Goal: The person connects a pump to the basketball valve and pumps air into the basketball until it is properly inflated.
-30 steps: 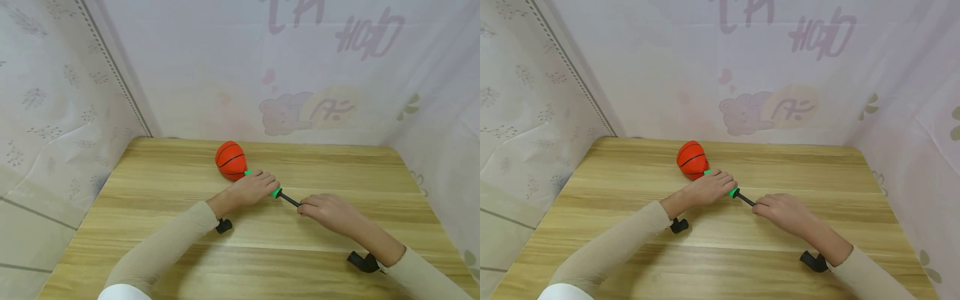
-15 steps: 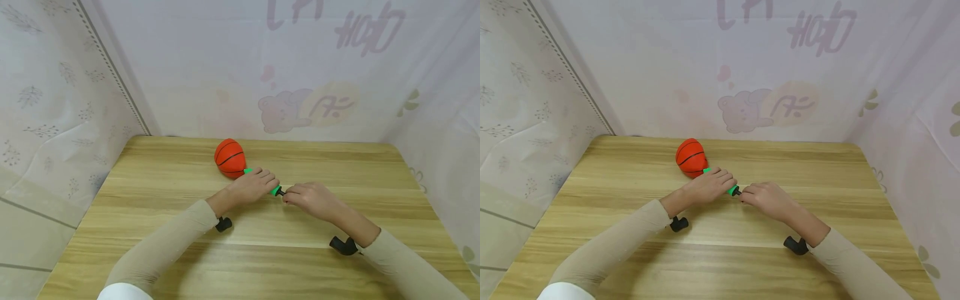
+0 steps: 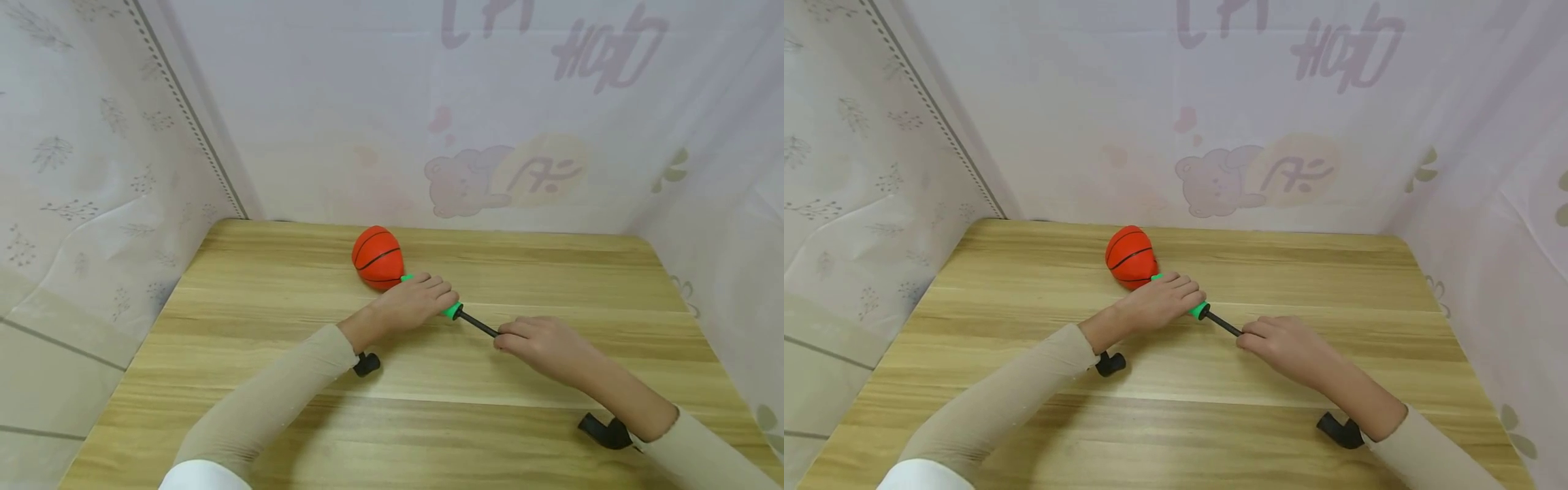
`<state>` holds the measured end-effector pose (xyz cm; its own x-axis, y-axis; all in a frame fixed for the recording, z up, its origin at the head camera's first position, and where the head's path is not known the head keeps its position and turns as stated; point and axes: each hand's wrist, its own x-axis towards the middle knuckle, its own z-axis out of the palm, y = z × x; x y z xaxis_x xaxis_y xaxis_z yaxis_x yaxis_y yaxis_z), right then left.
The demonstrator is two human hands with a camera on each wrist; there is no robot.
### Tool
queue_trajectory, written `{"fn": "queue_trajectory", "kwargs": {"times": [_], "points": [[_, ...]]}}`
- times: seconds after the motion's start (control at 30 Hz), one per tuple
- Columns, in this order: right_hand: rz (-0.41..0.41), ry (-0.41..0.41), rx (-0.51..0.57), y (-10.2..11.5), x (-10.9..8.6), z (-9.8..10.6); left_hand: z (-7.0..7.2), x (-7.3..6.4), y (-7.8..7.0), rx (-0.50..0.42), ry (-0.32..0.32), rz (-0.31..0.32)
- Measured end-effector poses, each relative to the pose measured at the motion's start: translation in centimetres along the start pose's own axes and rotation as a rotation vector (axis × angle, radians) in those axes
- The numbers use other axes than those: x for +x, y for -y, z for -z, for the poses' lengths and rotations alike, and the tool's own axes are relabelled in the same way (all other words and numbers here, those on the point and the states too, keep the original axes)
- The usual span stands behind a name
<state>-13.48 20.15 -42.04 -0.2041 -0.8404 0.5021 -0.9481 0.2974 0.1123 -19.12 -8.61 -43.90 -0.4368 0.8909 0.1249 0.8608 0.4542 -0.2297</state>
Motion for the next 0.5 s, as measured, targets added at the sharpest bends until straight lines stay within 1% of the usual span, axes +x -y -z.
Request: {"fn": "queue_trajectory", "kwargs": {"times": [0.1,0.27,0.4,0.5], "points": [[-0.014,-0.012,0.002,0.4,-0.8,0.7,0.0,-0.1,0.0,0.008,0.003,-0.005],[-0.031,-0.003,0.01,0.9,-1.6,1.7,0.0,-0.2,0.1,0.007,0.003,-0.004],[-0.033,-0.002,0.011,1.0,-2.1,2.1,0.1,-0.2,0.0,-0.026,0.022,0.012],[-0.024,-0.007,0.01,1.0,-2.2,2.2,0.2,-0.1,-0.1,-0.032,0.04,0.024]]}}
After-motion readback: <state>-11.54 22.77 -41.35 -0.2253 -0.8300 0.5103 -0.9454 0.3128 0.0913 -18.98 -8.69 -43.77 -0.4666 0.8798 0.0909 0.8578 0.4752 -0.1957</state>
